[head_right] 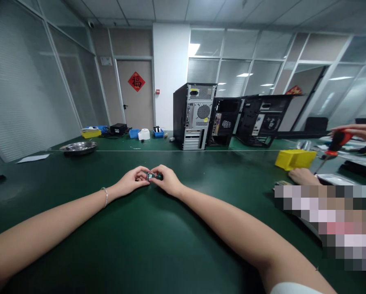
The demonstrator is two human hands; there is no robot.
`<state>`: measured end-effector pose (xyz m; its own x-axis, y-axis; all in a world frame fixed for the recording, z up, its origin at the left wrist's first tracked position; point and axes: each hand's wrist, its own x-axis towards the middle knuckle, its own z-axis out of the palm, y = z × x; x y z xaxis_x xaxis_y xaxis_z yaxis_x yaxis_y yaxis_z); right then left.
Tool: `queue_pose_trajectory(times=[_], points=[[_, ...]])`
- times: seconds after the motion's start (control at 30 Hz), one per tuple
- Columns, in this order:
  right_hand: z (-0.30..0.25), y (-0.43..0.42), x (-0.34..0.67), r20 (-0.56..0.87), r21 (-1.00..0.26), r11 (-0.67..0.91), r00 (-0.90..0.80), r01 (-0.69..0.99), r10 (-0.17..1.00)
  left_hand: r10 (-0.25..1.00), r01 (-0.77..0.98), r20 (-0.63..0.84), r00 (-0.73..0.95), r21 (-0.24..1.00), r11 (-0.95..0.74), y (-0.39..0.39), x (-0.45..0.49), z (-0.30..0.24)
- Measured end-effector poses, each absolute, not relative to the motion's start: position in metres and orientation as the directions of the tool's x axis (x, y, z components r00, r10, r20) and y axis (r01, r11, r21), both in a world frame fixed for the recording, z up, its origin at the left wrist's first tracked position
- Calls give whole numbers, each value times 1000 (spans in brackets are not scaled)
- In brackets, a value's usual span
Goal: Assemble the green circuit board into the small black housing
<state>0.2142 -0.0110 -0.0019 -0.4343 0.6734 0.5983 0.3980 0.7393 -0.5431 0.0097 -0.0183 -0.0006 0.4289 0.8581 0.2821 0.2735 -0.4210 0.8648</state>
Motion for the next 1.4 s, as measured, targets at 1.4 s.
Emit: queue_pose_trajectory(times=[1.4], points=[[-8, -9, 205, 608, -632, 710, -371, 309, 702, 912, 119, 296, 285, 933, -340, -13, 8, -3]])
